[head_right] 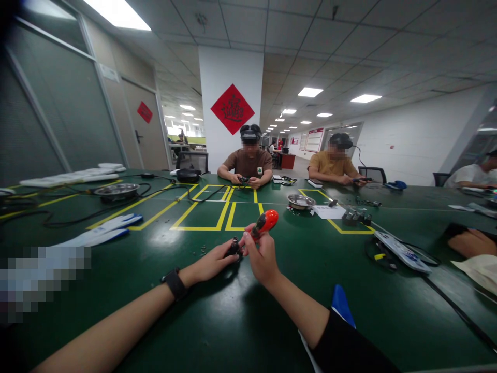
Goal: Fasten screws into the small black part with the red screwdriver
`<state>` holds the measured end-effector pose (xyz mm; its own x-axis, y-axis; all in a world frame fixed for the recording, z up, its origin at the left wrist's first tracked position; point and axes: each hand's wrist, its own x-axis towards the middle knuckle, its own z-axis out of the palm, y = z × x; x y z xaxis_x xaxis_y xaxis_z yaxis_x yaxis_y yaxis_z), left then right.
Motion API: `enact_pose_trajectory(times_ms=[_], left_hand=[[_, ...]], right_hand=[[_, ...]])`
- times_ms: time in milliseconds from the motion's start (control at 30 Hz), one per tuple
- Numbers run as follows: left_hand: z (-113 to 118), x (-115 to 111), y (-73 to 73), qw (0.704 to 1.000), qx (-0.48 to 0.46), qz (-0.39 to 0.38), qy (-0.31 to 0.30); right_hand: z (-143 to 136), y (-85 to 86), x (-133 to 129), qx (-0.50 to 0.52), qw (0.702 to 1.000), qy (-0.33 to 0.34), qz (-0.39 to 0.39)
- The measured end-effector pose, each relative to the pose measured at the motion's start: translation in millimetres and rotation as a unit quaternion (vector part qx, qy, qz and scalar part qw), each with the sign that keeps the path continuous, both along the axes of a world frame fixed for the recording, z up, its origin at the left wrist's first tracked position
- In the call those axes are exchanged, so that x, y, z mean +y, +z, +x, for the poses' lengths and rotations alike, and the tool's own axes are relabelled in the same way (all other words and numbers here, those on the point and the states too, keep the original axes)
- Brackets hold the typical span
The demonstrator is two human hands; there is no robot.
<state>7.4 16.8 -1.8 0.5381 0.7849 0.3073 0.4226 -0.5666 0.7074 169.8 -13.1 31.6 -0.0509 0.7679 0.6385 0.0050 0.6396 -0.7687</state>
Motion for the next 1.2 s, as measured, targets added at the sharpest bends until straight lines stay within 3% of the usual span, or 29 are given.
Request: enact_pose_trajectory(times_ms=[1200], left_hand=[[1.3,-6.6,8.2,1.0,-0.006,0.0,0.005]], right_hand=[[0.2,-1.2,2.7,0.034,0.999,-0.013,-0.016]])
